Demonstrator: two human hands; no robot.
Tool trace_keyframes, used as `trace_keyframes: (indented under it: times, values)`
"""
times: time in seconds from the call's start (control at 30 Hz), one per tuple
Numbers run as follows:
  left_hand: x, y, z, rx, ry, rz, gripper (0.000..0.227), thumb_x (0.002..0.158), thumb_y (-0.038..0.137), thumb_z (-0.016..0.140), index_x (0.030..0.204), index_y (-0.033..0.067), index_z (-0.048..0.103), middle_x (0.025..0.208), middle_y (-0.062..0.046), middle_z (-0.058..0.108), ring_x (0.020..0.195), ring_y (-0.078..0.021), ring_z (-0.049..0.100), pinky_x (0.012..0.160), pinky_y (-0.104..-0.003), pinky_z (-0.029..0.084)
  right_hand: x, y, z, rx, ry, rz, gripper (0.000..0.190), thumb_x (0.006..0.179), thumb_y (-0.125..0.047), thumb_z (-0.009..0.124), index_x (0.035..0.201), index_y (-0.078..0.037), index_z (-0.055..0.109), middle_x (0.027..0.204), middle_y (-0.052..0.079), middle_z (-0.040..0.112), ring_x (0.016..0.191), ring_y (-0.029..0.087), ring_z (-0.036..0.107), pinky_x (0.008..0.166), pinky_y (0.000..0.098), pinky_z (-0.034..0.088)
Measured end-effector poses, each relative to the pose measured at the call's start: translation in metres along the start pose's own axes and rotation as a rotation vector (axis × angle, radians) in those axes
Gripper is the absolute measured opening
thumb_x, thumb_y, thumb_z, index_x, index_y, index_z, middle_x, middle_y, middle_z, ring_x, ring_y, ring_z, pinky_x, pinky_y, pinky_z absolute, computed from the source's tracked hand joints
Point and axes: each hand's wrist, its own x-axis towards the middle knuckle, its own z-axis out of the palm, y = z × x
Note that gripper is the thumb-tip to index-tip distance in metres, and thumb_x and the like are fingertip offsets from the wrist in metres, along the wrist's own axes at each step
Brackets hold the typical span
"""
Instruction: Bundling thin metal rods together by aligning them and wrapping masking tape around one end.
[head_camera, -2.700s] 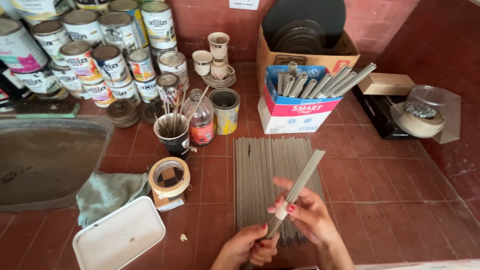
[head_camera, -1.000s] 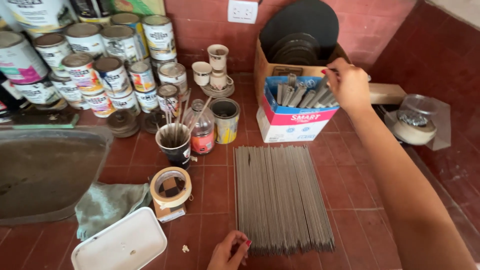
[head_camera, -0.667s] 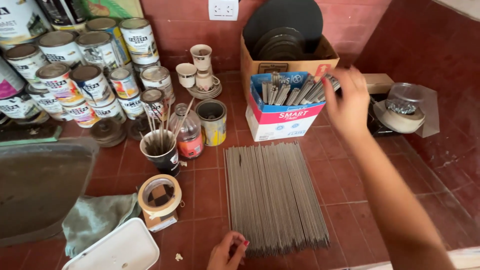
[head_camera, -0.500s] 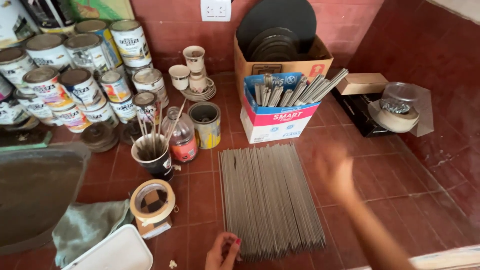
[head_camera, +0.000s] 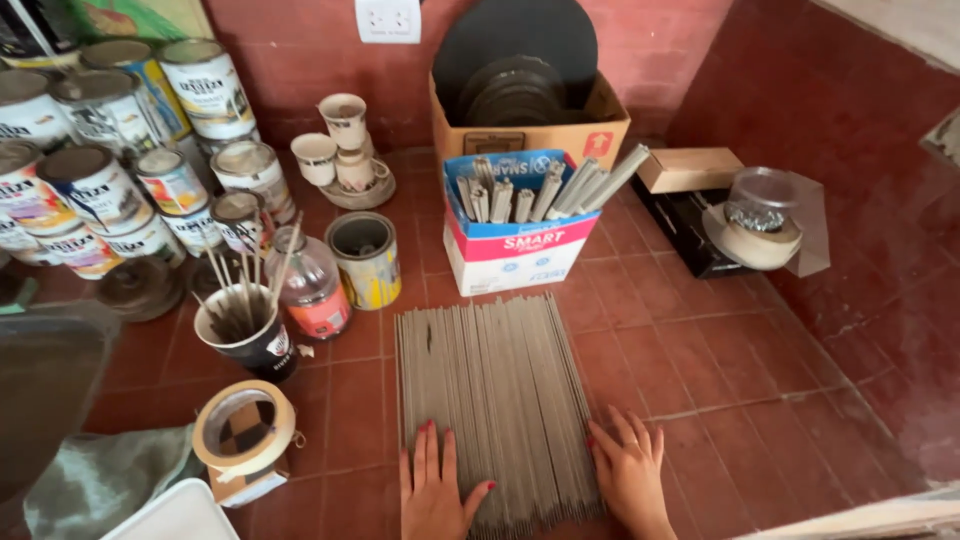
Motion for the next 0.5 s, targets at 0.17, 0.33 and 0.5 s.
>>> trace_keyframes:
  times: [0.17, 0.33, 0.5]
  values:
    - [0.007, 0.007, -0.030, 0.057, 0.045, -0.019, 0.104, 0.085, 0.083, 0.049, 0.150, 0.0018, 0.041, 0.162, -0.025, 0.033, 0.150, -0.0373, 0.031, 0.122, -0.051, 0.025, -0.001, 0.004, 0.001, 0.064, -0.050, 0.134, 0.034, 0.085, -0.025, 0.069, 0.118, -0.020, 0.076, 0.144, 0.005, 0.059, 0.140, 0.031, 0.048, 0.120, 0.0662, 0.026]
    - [0.011, 0.009, -0.041, 0.048, 0.006, -0.020, 0.102, 0.087, 0.079, 0.050, 0.151, 0.0008, 0.038, 0.165, -0.024, 0.027, 0.150, -0.0364, 0.029, 0.123, -0.050, 0.020, -0.001, 0.015, -0.003, -0.107, -0.069, 0.168, 0.031, 0.086, -0.031, 0.066, 0.111, -0.017, 0.077, 0.142, 0.008, 0.061, 0.139, 0.034, 0.048, 0.118, 0.0711, 0.029]
    - [0.012, 0.010, -0.045, 0.077, -0.029, -0.030, 0.099, 0.091, 0.078, 0.045, 0.154, 0.0018, 0.035, 0.163, -0.022, 0.030, 0.151, -0.0356, 0.027, 0.123, -0.050, 0.019, 0.004, 0.023, -0.004, -0.250, -0.053, 0.149, 0.041, 0.088, -0.046, 0.063, 0.111, -0.014, 0.075, 0.139, 0.007, 0.062, 0.138, 0.034, 0.050, 0.119, 0.0658, 0.031]
